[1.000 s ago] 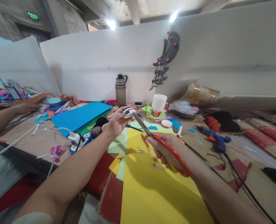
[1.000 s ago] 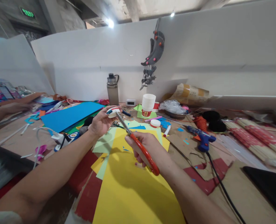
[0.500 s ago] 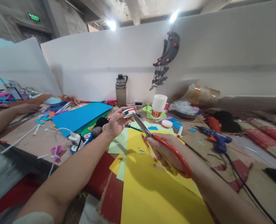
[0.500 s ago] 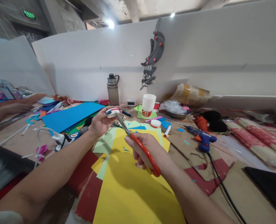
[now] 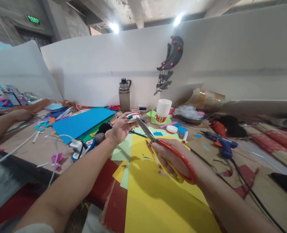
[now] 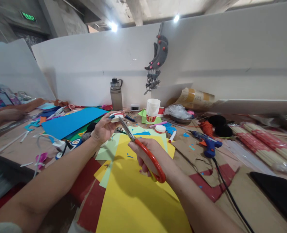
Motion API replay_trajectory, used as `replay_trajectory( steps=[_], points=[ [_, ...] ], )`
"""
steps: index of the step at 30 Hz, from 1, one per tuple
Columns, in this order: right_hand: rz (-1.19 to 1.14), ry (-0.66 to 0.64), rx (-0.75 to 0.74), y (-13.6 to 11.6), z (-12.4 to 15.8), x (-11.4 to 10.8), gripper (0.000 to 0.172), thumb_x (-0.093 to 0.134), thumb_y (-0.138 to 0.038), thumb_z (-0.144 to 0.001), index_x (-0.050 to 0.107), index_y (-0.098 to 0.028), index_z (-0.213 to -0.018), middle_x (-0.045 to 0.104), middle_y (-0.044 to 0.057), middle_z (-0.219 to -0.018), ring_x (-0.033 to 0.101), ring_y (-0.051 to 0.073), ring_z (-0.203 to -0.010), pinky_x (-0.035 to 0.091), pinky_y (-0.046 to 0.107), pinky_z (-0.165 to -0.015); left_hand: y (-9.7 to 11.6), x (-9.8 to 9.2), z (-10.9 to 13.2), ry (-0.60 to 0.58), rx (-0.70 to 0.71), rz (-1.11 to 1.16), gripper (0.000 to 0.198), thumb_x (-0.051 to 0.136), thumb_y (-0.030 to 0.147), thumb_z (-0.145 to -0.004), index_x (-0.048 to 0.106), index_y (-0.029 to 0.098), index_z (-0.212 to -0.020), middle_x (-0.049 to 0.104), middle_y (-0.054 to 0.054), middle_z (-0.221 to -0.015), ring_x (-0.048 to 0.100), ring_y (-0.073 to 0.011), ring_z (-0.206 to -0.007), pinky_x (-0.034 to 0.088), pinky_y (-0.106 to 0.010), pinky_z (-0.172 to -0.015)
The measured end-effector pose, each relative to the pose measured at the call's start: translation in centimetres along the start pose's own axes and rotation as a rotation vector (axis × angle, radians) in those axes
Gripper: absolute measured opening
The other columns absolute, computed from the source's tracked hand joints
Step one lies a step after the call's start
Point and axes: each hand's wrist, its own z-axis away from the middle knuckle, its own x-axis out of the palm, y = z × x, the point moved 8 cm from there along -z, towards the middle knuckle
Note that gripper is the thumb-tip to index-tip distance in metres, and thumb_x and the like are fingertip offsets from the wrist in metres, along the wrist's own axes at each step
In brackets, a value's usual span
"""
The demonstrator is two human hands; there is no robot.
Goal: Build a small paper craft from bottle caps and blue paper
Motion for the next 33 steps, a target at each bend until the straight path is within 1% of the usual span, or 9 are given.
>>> replay_trajectory(
  steps=[5, 10, 12, 16, 20, 23, 25, 28, 33],
  points=[
    [-0.01, -0.017, -0.036, -0.1, 0.02, 0.26, 0.039, 0.055, -0.06, -0.082, 0.054, -0.021, -0.088, 0.044, -0.01, -0.049, 0.037, 0.005, -0.03, 0.033, 0.018, -0.031, 0.34, 0.19, 0.15, 0.009, 0.044, 0.022, 0.027, 0.066, 0.024, -0.074, 0.069, 0.017, -0.099, 0.072, -0.011, -0.112, 0.066, -0.0267, -0.11, 0.053, -0.041, -0.095],
    [-0.044, -0.038, -0.048, 0.33, -0.21, 0.5, 0.042, 0.054, -0.063, -0.083, 0.054, -0.022, -0.091, 0.043, -0.011, -0.051, 0.036, 0.004, -0.032, 0.037, 0.017, -0.036, 0.44, 0.23, 0.13, 0.015, 0.053, 0.015, 0.028, 0.069, 0.026, -0.072, 0.069, 0.016, -0.099, 0.071, -0.013, -0.113, 0.065, -0.0271, -0.111, 0.051, -0.042, -0.098],
    [-0.052, -0.059, -0.054, 0.42, -0.27, 0.64, 0.043, 0.054, -0.064, -0.083, 0.053, -0.022, -0.09, 0.043, -0.011, -0.052, 0.037, 0.004, -0.033, 0.037, 0.017, -0.036, 0.43, 0.16, 0.14, 0.032, 0.044, 0.011, 0.03, 0.07, 0.027, -0.071, 0.068, 0.016, -0.098, 0.07, -0.013, -0.114, 0.065, -0.0275, -0.111, 0.05, -0.042, -0.097],
    [-0.043, -0.062, -0.1, 0.0, -0.16, 0.72, 0.042, 0.054, -0.064, -0.083, 0.05, -0.021, -0.085, 0.042, -0.011, -0.051, 0.035, 0.004, -0.031, 0.033, 0.017, -0.033, 0.51, 0.1, 0.18, 0.063, 0.032, 0.015, 0.029, 0.07, 0.026, -0.069, 0.067, 0.017, -0.096, 0.071, -0.013, -0.113, 0.065, -0.0268, -0.111, 0.051, -0.04, -0.095],
    [-0.052, -0.056, -0.081, 0.18, -0.12, 0.67, 0.04, 0.053, -0.061, -0.086, 0.047, -0.022, -0.082, 0.043, -0.011, -0.053, 0.036, 0.003, -0.032, 0.039, 0.018, -0.038, 0.44, 0.13, 0.15, 0.057, 0.026, 0.023, 0.028, 0.069, 0.024, -0.069, 0.068, 0.016, -0.096, 0.071, -0.013, -0.113, 0.066, -0.0261, -0.109, 0.051, -0.039, -0.094],
    [-0.056, -0.076, -0.091, 0.34, -0.3, 0.69, 0.04, 0.055, -0.062, -0.085, 0.047, -0.022, -0.083, 0.044, -0.01, -0.054, 0.039, 0.004, -0.033, 0.036, 0.017, -0.035, 0.27, 0.13, 0.08, 0.04, 0.023, 0.029, 0.026, 0.068, 0.024, -0.071, 0.069, 0.016, -0.096, 0.071, -0.013, -0.111, 0.065, -0.0264, -0.11, 0.051, -0.039, -0.095],
    [-0.057, -0.088, -0.107, 0.37, -0.4, 0.74, 0.041, 0.055, -0.063, -0.084, 0.048, -0.022, -0.086, 0.045, -0.01, -0.054, 0.04, 0.005, -0.034, 0.034, 0.017, -0.034, 0.17, -0.03, 0.04, 0.051, 0.02, 0.034, 0.026, 0.068, 0.025, -0.071, 0.069, 0.016, -0.096, 0.072, -0.012, -0.11, 0.065, -0.0273, -0.11, 0.051, -0.04, -0.096],
    [-0.053, -0.075, -0.105, 0.41, -0.42, 0.68, 0.042, 0.054, -0.063, -0.084, 0.049, -0.022, -0.087, 0.045, -0.01, -0.055, 0.04, 0.005, -0.035, 0.035, 0.017, -0.035, 0.11, -0.26, 0.0, 0.071, 0.016, 0.048, 0.026, 0.068, 0.024, -0.071, 0.069, 0.016, -0.096, 0.073, -0.012, -0.108, 0.066, -0.0276, -0.109, 0.052, -0.041, -0.095],
    [-0.014, -0.058, -0.113, 0.16, -0.29, 0.6, 0.043, 0.052, -0.064, -0.084, 0.05, -0.022, -0.091, 0.045, -0.01, -0.054, 0.039, 0.005, -0.033, 0.033, 0.018, -0.032, 0.28, 0.02, -0.04, 0.026, 0.044, 0.064, 0.023, 0.066, 0.019, -0.074, 0.071, 0.015, -0.096, 0.072, -0.012, -0.11, 0.067, -0.0246, -0.107, 0.053, -0.036, -0.094]
  ],
)
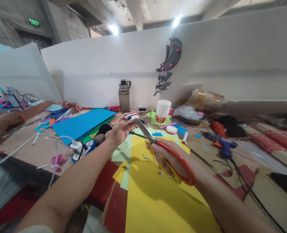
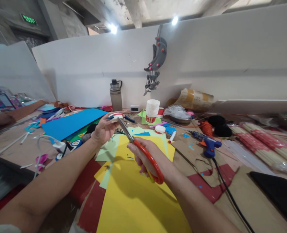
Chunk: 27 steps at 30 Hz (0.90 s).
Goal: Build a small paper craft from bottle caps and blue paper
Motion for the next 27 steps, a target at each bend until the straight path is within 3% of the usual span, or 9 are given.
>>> replay_trajectory(
  steps=[7, 13, 27],
  points=[
    [0.008, -0.018, 0.018, 0.25, -0.13, -0.04, 0.038, 0.046, -0.059, -0.088, 0.049, -0.022, -0.092, 0.046, -0.01, -0.055, 0.042, 0.006, -0.033, 0.042, 0.021, -0.036, -0.07, -0.03, 0.03, 0.001, -0.008, -0.028, 0.025, 0.07, 0.023, -0.071, 0.071, 0.015, -0.094, 0.072, -0.013, -0.111, 0.064, -0.028, -0.113, 0.051, -0.04, -0.098],
    [-0.003, -0.019, 0.01, 0.34, -0.2, 0.14, 0.033, 0.046, -0.055, -0.089, 0.049, -0.022, -0.091, 0.047, -0.008, -0.056, 0.04, 0.006, -0.032, 0.035, 0.019, -0.032, -0.1, -0.15, 0.0, 0.001, -0.009, -0.023, 0.024, 0.07, 0.022, -0.07, 0.072, 0.016, -0.093, 0.072, -0.012, -0.11, 0.066, -0.0289, -0.11, 0.051, -0.043, -0.097],
    [0.017, -0.014, -0.028, 0.27, -0.29, 0.44, 0.031, 0.046, -0.051, -0.091, 0.052, -0.022, -0.096, 0.046, -0.009, -0.057, 0.041, 0.006, -0.034, 0.033, 0.017, -0.031, -0.51, -0.36, -0.01, -0.011, -0.011, -0.005, 0.025, 0.065, 0.021, -0.074, 0.073, 0.015, -0.097, 0.071, -0.014, -0.114, 0.066, -0.0281, -0.108, 0.052, -0.041, -0.094]
  ],
)
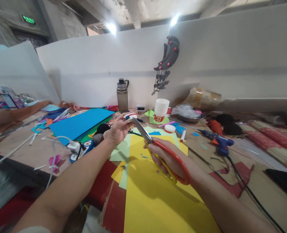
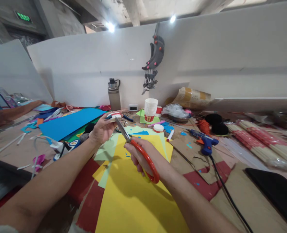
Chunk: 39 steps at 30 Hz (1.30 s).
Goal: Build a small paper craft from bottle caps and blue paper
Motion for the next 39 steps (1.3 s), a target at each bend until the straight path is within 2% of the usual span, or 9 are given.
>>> replay_trajectory(
  steps=[15, 24, 31, 39],
  points=[
    [0.013, -0.036, -0.01, -0.01, -0.02, 0.11, 0.032, 0.045, -0.054, -0.09, 0.047, -0.022, -0.091, 0.045, -0.008, -0.058, 0.042, 0.007, -0.036, 0.035, 0.018, -0.032, -0.15, -0.06, 0.09, 0.001, -0.013, -0.008, 0.027, 0.066, 0.023, -0.073, 0.072, 0.015, -0.098, 0.07, -0.013, -0.116, 0.065, -0.0285, -0.11, 0.052, -0.042, -0.095],
    [-0.01, -0.033, -0.05, -0.35, 0.09, 0.19, 0.035, 0.045, -0.057, -0.09, 0.043, -0.022, -0.086, 0.045, -0.008, -0.056, 0.041, 0.006, -0.036, 0.036, 0.018, -0.033, 0.18, 0.04, 0.1, 0.039, -0.006, 0.021, 0.024, 0.067, 0.022, -0.07, 0.071, 0.016, -0.093, 0.072, -0.012, -0.107, 0.065, -0.0282, -0.109, 0.051, -0.042, -0.096],
    [-0.056, -0.036, -0.06, -0.17, 0.06, 0.26, 0.035, 0.044, -0.057, -0.092, 0.045, -0.022, -0.088, 0.045, -0.008, -0.054, 0.041, 0.007, -0.036, 0.035, 0.018, -0.032, -0.11, -0.07, 0.13, 0.026, -0.014, 0.0, 0.024, 0.067, 0.023, -0.071, 0.071, 0.015, -0.094, 0.07, -0.013, -0.114, 0.064, -0.0286, -0.113, 0.05, -0.042, -0.099],
    [-0.088, -0.029, -0.022, 0.01, 0.06, 0.26, 0.032, 0.045, -0.053, -0.091, 0.047, -0.022, -0.09, 0.047, -0.009, -0.054, 0.043, 0.008, -0.036, 0.035, 0.019, -0.03, -0.03, -0.14, 0.07, 0.028, -0.01, -0.019, 0.024, 0.069, 0.023, -0.071, 0.071, 0.016, -0.094, 0.07, -0.013, -0.117, 0.066, -0.027, -0.108, 0.051, -0.041, -0.097]
  ],
)
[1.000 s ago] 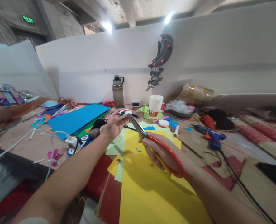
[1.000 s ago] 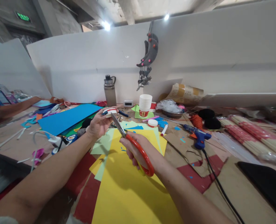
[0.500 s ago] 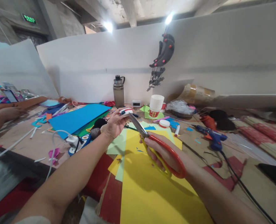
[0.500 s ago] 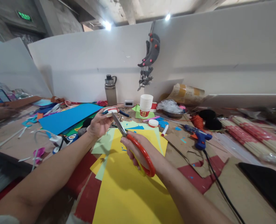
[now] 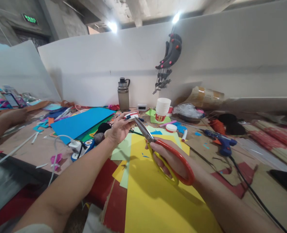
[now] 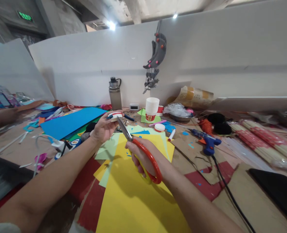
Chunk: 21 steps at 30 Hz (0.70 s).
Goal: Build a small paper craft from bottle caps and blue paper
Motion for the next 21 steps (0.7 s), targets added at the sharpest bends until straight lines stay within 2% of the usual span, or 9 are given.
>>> replay_trajectory(
  steps=[8, 12, 21],
  points=[
    [0.06, 0.064, 0.079, -0.29, 0.08, -0.38, 0.026, 0.046, -0.047, -0.089, 0.049, -0.021, -0.09, 0.046, -0.009, -0.051, 0.041, 0.007, -0.032, 0.033, 0.019, -0.029, -0.02, 0.18, 0.09, -0.02, 0.002, -0.033, 0.032, 0.077, 0.025, -0.069, 0.068, 0.018, -0.099, 0.072, -0.01, -0.11, 0.065, -0.0255, -0.11, 0.052, -0.04, -0.095],
    [0.078, 0.074, 0.117, -0.17, 0.07, -0.36, 0.025, 0.046, -0.046, -0.088, 0.05, -0.022, -0.09, 0.046, -0.009, -0.051, 0.04, 0.008, -0.032, 0.032, 0.019, -0.029, 0.01, 0.03, 0.12, 0.002, 0.013, -0.036, 0.03, 0.078, 0.024, -0.07, 0.069, 0.019, -0.097, 0.072, -0.009, -0.109, 0.067, -0.0239, -0.106, 0.052, -0.038, -0.094],
    [0.064, 0.078, 0.077, 0.29, -0.15, -0.31, 0.025, 0.046, -0.047, -0.088, 0.049, -0.022, -0.09, 0.044, -0.01, -0.052, 0.038, 0.007, -0.031, 0.032, 0.02, -0.031, 0.13, 0.07, 0.15, 0.007, 0.018, -0.022, 0.025, 0.076, 0.022, -0.07, 0.068, 0.019, -0.093, 0.071, -0.008, -0.111, 0.067, -0.0235, -0.107, 0.052, -0.038, -0.093]
  ],
)
